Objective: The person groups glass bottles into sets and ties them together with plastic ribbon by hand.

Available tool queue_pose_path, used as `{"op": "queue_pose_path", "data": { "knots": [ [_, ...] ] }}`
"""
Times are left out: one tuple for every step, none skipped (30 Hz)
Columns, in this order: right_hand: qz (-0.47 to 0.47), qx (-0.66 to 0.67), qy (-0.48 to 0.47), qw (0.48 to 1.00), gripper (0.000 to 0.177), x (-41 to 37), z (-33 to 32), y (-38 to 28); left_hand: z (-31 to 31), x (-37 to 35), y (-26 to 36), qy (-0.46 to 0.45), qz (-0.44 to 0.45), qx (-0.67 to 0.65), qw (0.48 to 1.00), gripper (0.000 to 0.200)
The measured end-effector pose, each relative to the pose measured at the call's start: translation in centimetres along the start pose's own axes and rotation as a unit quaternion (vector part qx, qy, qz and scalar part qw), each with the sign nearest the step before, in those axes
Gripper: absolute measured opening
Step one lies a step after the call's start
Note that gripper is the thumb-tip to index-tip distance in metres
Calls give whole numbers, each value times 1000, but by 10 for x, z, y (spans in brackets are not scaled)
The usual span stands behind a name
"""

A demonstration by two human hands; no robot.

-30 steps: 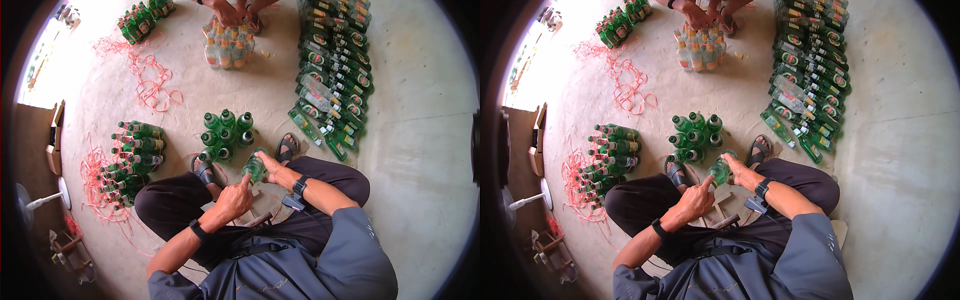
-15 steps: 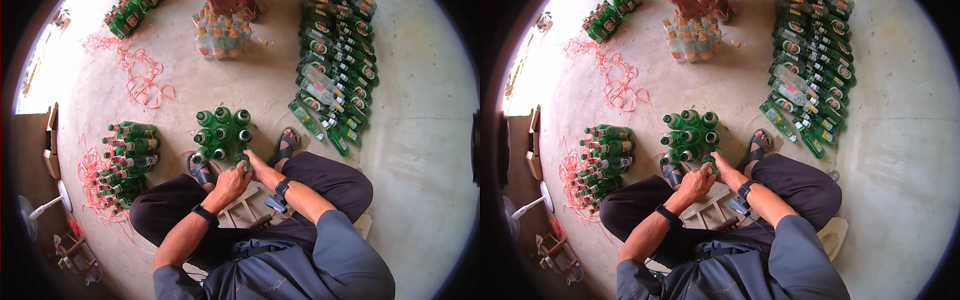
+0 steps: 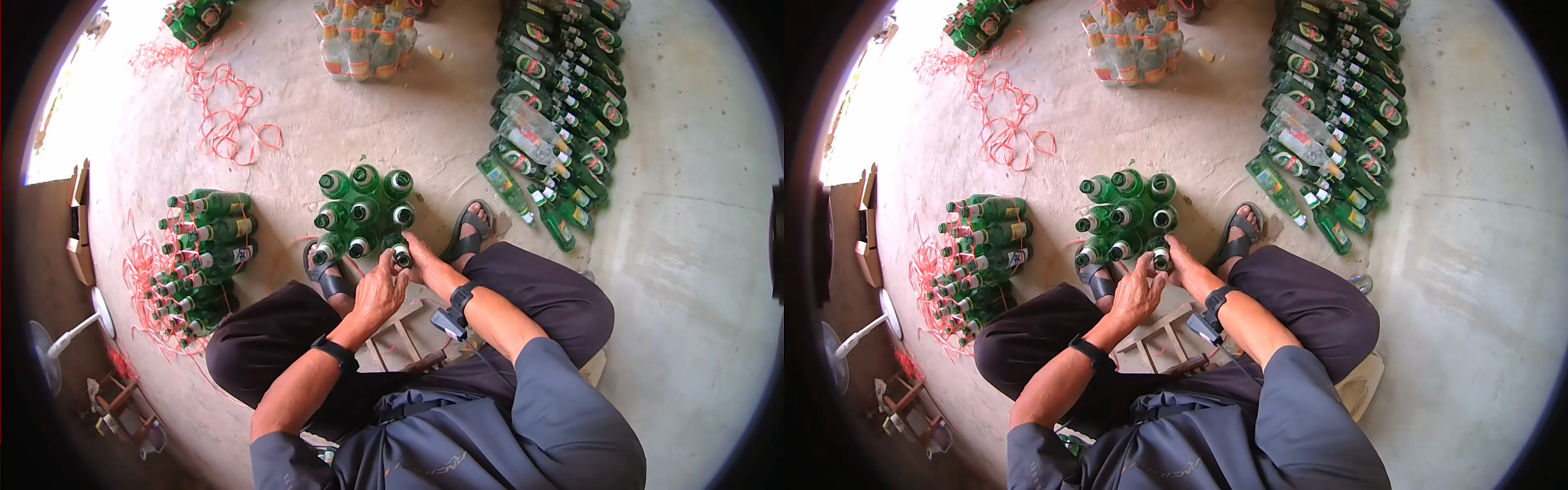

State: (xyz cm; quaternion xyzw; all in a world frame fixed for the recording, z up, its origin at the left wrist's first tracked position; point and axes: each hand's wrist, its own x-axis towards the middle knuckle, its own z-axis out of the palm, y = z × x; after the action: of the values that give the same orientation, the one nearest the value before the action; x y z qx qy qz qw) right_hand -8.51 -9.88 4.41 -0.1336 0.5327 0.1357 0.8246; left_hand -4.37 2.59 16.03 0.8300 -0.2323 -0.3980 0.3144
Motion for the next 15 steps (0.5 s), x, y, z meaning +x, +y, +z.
{"op": "queue_pose_path", "data": {
  "knots": [
    [-8, 25, 13, 1000, 29, -9, 10, -2, 1, 0, -1, 22, 6, -9, 1000, 51],
    [-14, 29, 24, 999, 32, -20, 18, -4, 2, 0, -1, 45, 13, -18, 999, 51],
    [-14, 29, 25, 999, 32, -16, 16, 0, 2, 0, -2, 44, 12, -18, 999, 51],
    [-37, 13, 32, 999, 33, -11, 15, 5, 3, 0, -3, 43, 5, -26, 999, 55],
    [-60, -2, 39, 997, 34, -7, 13, 7, 3, 1, -4, 42, -3, -34, 999, 59],
    [-46, -22, 31, 998, 41, -8, 12, 7, 5, 1, -8, 42, -3, -35, 999, 59],
    [-46, -22, 32, 998, 41, -8, 11, 7, 9, 2, -12, 62, -8, -34, 997, 63],
    [-27, -9, 24, 999, 43, -9, 10, 8, 12, 0, -16, 81, -12, -34, 996, 67],
    [-11, 6, 16, 1000, 46, -11, 10, 6, 11, -2, -18, 79, -9, -34, 996, 67],
    [3, 18, -8, 1000, 50, 6, -2, 13, 9, -3, -18, 80, -17, -35, 996, 69],
    [11, 31, -28, 999, 54, 29, -20, 23, 8, -2, -16, 79, -21, -39, 996, 71],
    [22, -26, 67, 997, 59, 35, -30, 25, 6, -3, -13, 91, -23, -28, 995, 73],
    [19, -70, 98, 993, 62, 11, -20, 16, 8, -2, -17, 111, -10, -9, 994, 73],
    [21, -76, 109, 991, 61, 5, -23, 12, 8, -3, -21, 103, -7, -31, 994, 72],
    [25, -83, 117, 989, 61, 1, -25, 10, 8, -3, -22, 96, -6, -50, 994, 71]
  ]
}}
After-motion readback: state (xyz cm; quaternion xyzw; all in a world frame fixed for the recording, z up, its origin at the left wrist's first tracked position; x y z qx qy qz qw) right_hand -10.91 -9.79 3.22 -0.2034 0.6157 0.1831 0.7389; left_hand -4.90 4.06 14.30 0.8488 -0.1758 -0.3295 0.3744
